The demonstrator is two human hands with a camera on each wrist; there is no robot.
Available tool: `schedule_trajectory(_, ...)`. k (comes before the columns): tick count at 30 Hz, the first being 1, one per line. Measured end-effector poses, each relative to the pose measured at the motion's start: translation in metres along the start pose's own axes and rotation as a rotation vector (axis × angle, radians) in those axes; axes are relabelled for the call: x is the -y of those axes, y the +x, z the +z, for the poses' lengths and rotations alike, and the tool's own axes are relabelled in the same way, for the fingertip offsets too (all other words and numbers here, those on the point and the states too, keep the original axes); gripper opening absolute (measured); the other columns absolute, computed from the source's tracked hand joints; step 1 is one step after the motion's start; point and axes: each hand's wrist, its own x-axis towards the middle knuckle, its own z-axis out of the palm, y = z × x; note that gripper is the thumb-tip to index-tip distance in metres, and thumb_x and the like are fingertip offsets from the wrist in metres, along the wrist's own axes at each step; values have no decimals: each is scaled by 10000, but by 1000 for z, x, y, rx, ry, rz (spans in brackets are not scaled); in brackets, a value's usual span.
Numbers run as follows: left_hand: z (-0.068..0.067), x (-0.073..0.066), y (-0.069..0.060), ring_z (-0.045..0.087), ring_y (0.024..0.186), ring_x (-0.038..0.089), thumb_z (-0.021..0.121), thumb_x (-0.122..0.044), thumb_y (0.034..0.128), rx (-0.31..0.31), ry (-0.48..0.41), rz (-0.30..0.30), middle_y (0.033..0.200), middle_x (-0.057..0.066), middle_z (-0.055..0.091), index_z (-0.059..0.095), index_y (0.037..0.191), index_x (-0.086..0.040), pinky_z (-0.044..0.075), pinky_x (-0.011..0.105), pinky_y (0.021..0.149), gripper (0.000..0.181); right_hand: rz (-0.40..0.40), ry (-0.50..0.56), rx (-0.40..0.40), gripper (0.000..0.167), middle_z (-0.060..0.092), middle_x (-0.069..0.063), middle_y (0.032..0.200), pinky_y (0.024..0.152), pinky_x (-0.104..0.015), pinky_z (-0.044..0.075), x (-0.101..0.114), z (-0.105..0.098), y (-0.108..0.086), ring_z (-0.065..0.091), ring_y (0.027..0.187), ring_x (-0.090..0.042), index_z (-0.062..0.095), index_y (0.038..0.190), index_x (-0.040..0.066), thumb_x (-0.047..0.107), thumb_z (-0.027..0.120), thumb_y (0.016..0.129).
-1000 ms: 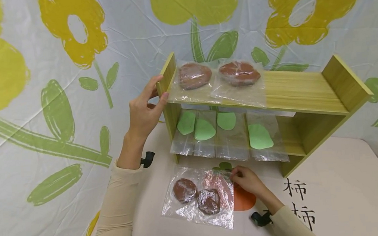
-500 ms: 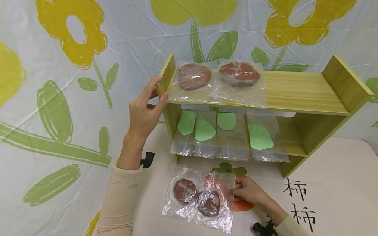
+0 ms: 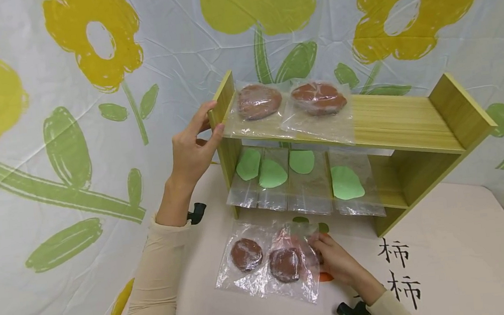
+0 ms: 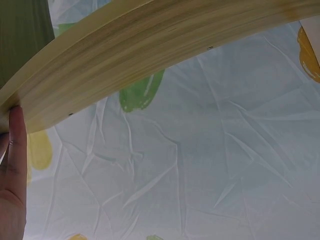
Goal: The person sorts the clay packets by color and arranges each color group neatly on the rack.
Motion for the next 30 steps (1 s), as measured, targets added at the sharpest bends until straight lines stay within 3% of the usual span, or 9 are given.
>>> schedule_trajectory(3, 0, 0, 0, 722, 959, 237, 684, -105, 963, 2, 3, 2, 1094, 158, 725, 573, 1390, -83, 586, 316, 522, 442, 18, 72, 43, 498, 588, -211, 1153, 809, -488, 581, -1, 0, 0, 679, 941, -299, 199, 1428, -75, 216, 424, 1092)
schedule_trajectory(6, 0, 0, 0, 721, 960, 225, 684, -103, 962, 2, 5, 2, 1091, 154, 726, 572, 1391, -84, 582, 290, 524, 443, 17, 96, 98, 498, 591, -215, 1210, 854, -503, 566, -2, -2, -1, 668, 1013, -309, 247, 1445, -99, 163, 461, 1079)
schedule_trajectory(10, 0, 0, 0, 718, 965, 210, 675, -96, 964, 3, 2, -1, 1085, 152, 728, 571, 1389, -82, 575, 251, 533, 437, 8, 109, 161, 422, 616, -173, 1216, 903, -437, 554, -7, -5, -3, 648, 1064, -260, 384, 1391, -155, 42, 513, 1041)
schedule_trajectory(14, 0, 0, 0, 718, 967, 212, 667, -102, 969, 4, 1, -4, 1087, 155, 727, 570, 1389, -85, 577, 245, 542, 432, -8, 83, 176, 364, 676, -133, 1142, 888, -363, 562, -11, -6, -5, 668, 1015, -211, 459, 1306, -183, -14, 563, 1000)
schedule_trajectory(17, 0, -1, 1, 719, 966, 216, 670, -105, 968, 3, 0, -4, 1089, 155, 727, 569, 1391, -88, 579, 256, 540, 435, -17, 77, 168, 405, 691, -137, 1115, 862, -384, 574, -13, -5, -6, 683, 986, -218, 425, 1319, -175, -16, 587, 984)
schedule_trajectory(22, 0, -1, 1, 720, 962, 216, 678, -103, 966, 8, -6, -4, 1094, 148, 727, 568, 1396, -92, 583, 273, 536, 444, -10, 165, 186, 575, 645, -176, 1173, 875, -478, 562, -16, -3, -7, 674, 1020, -284, 244, 1445, -135, -75, 557, 967)
schedule_trajectory(30, -1, -1, 0, 720, 963, 235, 664, -104, 974, 12, -10, -12, 1095, 172, 722, 562, 1395, -78, 588, 316, 533, 434, 9, 271, 169, 662, 581, -182, 1165, 891, -437, 561, -21, -3, -10, 686, 982, -300, 180, 1491, -97, -161, 534, 935)
